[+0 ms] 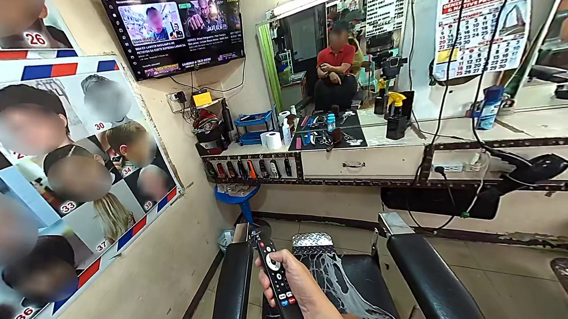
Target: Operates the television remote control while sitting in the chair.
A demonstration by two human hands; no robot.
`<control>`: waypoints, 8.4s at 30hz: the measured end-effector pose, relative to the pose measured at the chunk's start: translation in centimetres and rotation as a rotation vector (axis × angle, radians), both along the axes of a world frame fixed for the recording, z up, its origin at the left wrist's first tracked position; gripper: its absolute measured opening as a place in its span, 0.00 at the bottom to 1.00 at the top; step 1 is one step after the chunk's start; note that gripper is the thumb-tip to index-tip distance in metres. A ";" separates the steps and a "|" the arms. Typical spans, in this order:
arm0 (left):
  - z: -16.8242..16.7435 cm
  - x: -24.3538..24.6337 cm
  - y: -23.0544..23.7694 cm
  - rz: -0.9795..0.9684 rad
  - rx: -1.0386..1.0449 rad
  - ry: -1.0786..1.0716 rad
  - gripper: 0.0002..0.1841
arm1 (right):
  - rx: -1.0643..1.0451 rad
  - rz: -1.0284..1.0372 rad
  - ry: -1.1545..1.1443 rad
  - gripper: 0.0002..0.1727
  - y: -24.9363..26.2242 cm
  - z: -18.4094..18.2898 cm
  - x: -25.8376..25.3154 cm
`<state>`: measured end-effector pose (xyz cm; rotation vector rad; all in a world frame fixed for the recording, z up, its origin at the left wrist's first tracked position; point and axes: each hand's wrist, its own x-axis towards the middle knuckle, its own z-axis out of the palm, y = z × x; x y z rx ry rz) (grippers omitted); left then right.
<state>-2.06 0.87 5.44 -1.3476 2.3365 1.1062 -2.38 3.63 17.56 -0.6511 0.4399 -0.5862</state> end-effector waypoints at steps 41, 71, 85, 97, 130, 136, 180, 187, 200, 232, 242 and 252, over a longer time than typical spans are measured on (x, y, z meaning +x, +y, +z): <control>6.2 -0.8 2.2 0.089 0.018 -0.012 0.24 | -0.093 0.064 -0.080 0.23 -0.6 -1.5 0.9; 4.1 -0.6 1.5 0.077 0.013 -0.018 0.25 | -0.015 -0.001 -0.011 0.13 -0.7 -1.6 1.4; -0.6 0.5 -0.2 0.074 -0.018 0.047 0.24 | 0.002 -0.129 -0.056 0.22 -1.0 -1.5 1.4; -0.1 0.4 -0.1 0.052 -0.042 0.022 0.23 | -0.011 -0.126 -0.054 0.22 -1.0 -1.5 1.4; 0.4 0.2 0.2 0.065 -0.023 0.039 0.24 | -0.022 -0.113 -0.070 0.21 -1.1 -1.7 1.4; 0.2 0.4 0.1 0.067 -0.024 0.047 0.24 | -0.031 -0.107 -0.048 0.21 -1.0 -1.5 1.4; 5.8 -1.2 0.6 0.157 -0.109 0.306 0.21 | -0.032 -0.099 -0.059 0.20 -0.8 -1.2 1.3; 5.6 -1.1 0.7 0.178 -0.115 0.314 0.21 | -0.028 -0.100 -0.055 0.20 -0.9 -1.3 1.3; 4.5 -0.8 0.5 0.191 -0.135 0.329 0.28 | -0.025 -0.086 -0.052 0.20 -0.9 -1.4 1.3; 7.0 -1.4 1.6 0.211 -0.098 0.177 0.23 | -0.034 -0.089 -0.052 0.20 -0.8 -1.2 1.3; 7.0 -1.4 1.6 0.202 -0.076 0.177 0.24 | -0.038 -0.091 -0.056 0.20 -0.8 -1.3 1.3; 7.2 -1.5 1.6 0.199 -0.069 0.154 0.24 | -0.064 -0.086 -0.054 0.19 -0.8 -1.3 1.2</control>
